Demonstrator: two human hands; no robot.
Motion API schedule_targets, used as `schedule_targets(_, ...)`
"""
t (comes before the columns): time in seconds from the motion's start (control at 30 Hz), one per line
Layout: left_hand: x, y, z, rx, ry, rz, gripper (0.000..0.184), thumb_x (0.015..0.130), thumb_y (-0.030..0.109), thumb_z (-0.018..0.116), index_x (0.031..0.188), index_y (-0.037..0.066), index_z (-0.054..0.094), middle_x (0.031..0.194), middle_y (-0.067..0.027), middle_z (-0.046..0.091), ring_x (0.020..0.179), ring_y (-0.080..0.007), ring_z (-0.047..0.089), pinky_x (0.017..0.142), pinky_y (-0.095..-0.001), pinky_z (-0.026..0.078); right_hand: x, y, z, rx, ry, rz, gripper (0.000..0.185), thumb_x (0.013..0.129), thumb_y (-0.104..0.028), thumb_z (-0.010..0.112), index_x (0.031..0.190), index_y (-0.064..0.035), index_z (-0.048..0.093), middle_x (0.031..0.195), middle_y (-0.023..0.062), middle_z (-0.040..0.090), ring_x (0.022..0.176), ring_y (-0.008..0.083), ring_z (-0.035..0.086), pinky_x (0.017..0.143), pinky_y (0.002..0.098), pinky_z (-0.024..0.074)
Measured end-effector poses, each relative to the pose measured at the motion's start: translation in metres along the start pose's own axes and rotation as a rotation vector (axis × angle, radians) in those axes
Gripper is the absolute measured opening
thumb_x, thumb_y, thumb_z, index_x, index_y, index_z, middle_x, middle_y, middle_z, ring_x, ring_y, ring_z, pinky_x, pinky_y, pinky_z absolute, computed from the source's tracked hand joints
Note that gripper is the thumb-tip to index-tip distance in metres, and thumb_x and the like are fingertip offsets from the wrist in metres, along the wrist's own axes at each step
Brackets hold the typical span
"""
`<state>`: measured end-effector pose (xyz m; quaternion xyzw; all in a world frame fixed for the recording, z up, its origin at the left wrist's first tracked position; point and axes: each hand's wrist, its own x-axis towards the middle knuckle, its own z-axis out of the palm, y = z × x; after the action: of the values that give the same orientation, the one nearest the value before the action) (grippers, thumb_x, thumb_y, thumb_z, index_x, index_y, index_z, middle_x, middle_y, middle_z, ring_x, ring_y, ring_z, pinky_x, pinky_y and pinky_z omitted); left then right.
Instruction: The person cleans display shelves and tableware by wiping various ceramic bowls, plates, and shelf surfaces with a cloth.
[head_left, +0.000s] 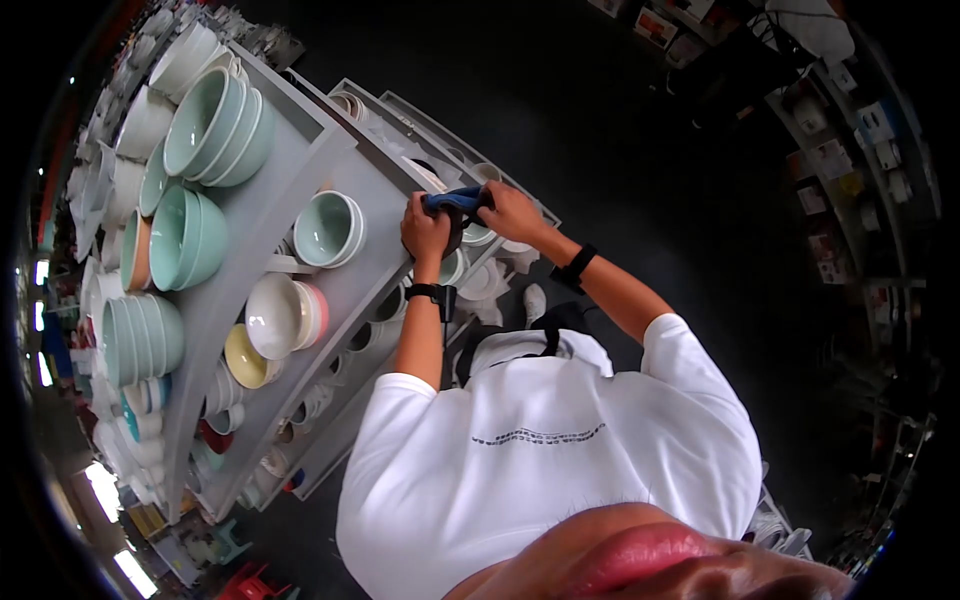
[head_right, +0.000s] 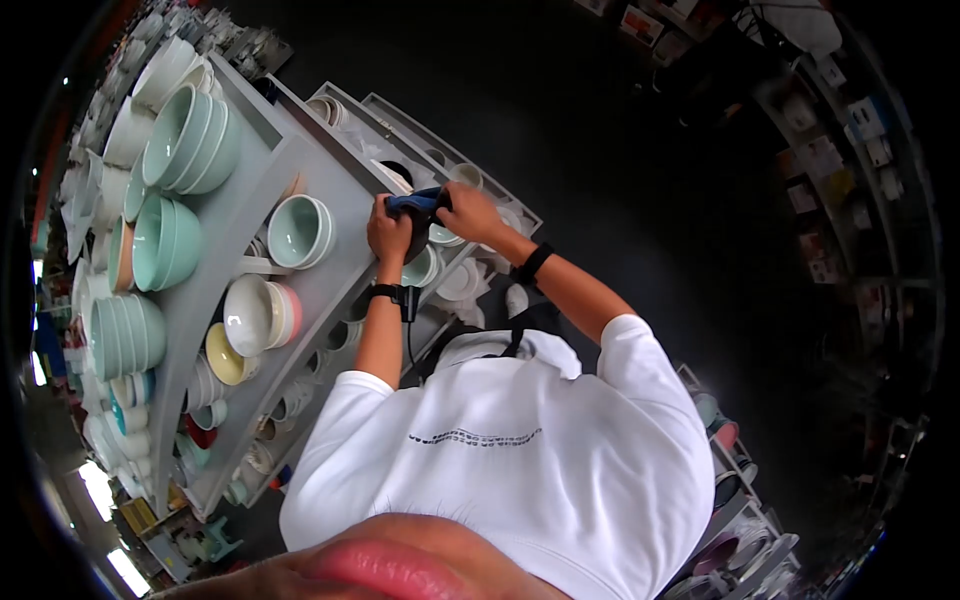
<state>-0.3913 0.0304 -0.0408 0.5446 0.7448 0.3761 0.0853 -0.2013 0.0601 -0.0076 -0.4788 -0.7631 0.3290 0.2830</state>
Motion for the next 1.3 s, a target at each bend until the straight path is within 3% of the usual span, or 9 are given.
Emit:
schedule_targets(0.13,-0.016,-0.012,-0.029,0.024,-0.108,0.236,0.044,0.083,0.015,0.066,0.123,0.007,0.05,0.122,-0.0221,0.058,0.112,-0.043,0.055,0.095,-0.0509,0.044,0.012,0.002,0.035,-0.215,-0.084,0.153,0.067,0.086,-0.049,0.064,0.125,0.0044,0.057,0.114,0.025,0.061,0.107,0.0423,0.061,0.092,0.0477,0.0489)
schedule_targets(0.17,-0.024,-0.016,-0.035,0.027,-0.1,0.247,0.044,0.083,0.015,0.066,0.123,0.007,0.05,0.122,-0.0221,0.058,0.112,-0.043,0.055,0.095,-0.0509,0.044,0.019,-0.002,0.042,-0.219,-0.218,0.235,0.089,0.086,-0.063,0.059,0.139,0.0076,0.045,0.129,0.0295,0.054,0.118,0.0444,0.056,0.098,0.0482,0.0474)
schedule_targets(0.3,-0.055,-0.046,-0.048,-0.071,0.07,0.35,0.051,0.087,0.006,0.063,0.131,0.001,0.038,0.135,-0.0282,0.039,0.124,-0.0452,0.042,0.106,-0.0544,0.034,0.027,-0.016,0.081,-0.135,-0.211,0.272,0.099,0.086,-0.064,0.057,0.143,0.013,0.031,0.144,0.0335,0.039,0.128,0.0459,0.049,0.102,0.0562,0.0434)
schedule_targets(0.57,-0.034,-0.003,-0.052,0.177,0.033,0.295,0.015,0.093,0.016,0.064,0.103,0.006,0.059,0.106,-0.0135,0.055,0.103,-0.0346,0.056,0.09,-0.0473,0.045,0.051,-0.007,0.097,-0.185,-0.168,0.184,0.081,0.089,-0.053,0.063,0.135,0.0093,0.039,0.132,0.0332,0.049,0.119,0.0459,0.056,0.094,0.0513,0.0516)
schedule_targets(0.8,-0.004,0.008,-0.043,0.453,-0.217,0.138,0.049,0.103,0.044,0.042,0.104,0.002,0.069,0.104,-0.0174,0.058,0.104,-0.036,0.056,0.088,-0.0469,0.047,0.075,0.005,0.11,-0.228,-0.271,0.228,0.071,0.087,-0.047,0.066,0.135,-0.0029,0.038,0.114,0.028,0.063,0.1,0.0468,0.067,0.086,0.0538,0.0539)
schedule_targets(1.0,0.0,-0.032,-0.011,0.269,-0.3,0.043,0.068,0.102,0.055,0.036,0.13,-0.003,0.06,0.119,-0.0257,0.057,0.117,-0.0437,0.055,0.094,-0.049,0.049,0.063,-0.001,0.096,-0.114,-0.162,0.26,0.07,0.086,-0.06,0.061,0.124,-0.0027,0.047,0.103,0.0323,0.067,0.096,0.0508,0.066,0.084,0.0564,0.0524)
schedule_targets(1.1,-0.006,-0.021,-0.034,0.339,-0.481,-0.022,0.076,0.098,0.063,0.036,0.147,0.005,0.045,0.131,-0.0265,0.053,0.12,-0.0441,0.054,0.097,-0.0518,0.047,0.054,-0.005,0.095,-0.202,-0.12,0.245,0.072,0.085,-0.067,0.059,0.118,-0.0026,0.054,0.099,0.0266,0.07,0.094,0.0461,0.068,0.08,0.0519,0.0544)
schedule_targets(1.23,-0.017,-0.027,-0.043,0.344,-0.429,0.036,0.069,0.098,0.059,0.044,0.14,0.005,0.049,0.129,-0.0235,0.055,0.117,-0.0433,0.056,0.095,-0.053,0.047,0.04,-0.022,0.082,-0.576,0.013,0.022,0.058,0.091,-0.06,0.056,0.1,-0.0035,0.066,0.091,0.0166,0.071,0.083,0.0317,0.07,0.074,0.0408,0.0514)
schedule_targets(1.3,-0.019,-0.034,-0.054,0.348,-0.519,0.073,0.051,0.094,0.041,0.057,0.129,0.004,0.054,0.125,-0.0207,0.057,0.114,-0.0425,0.056,0.092,-0.0541,0.048,0.034,-0.031,0.075,-0.706,-0.05,-0.061,0.055,0.092,-0.058,0.056,0.098,-0.0041,0.066,0.089,0.0155,0.071,0.083,0.0297,0.069,0.075,0.04,0.0492)
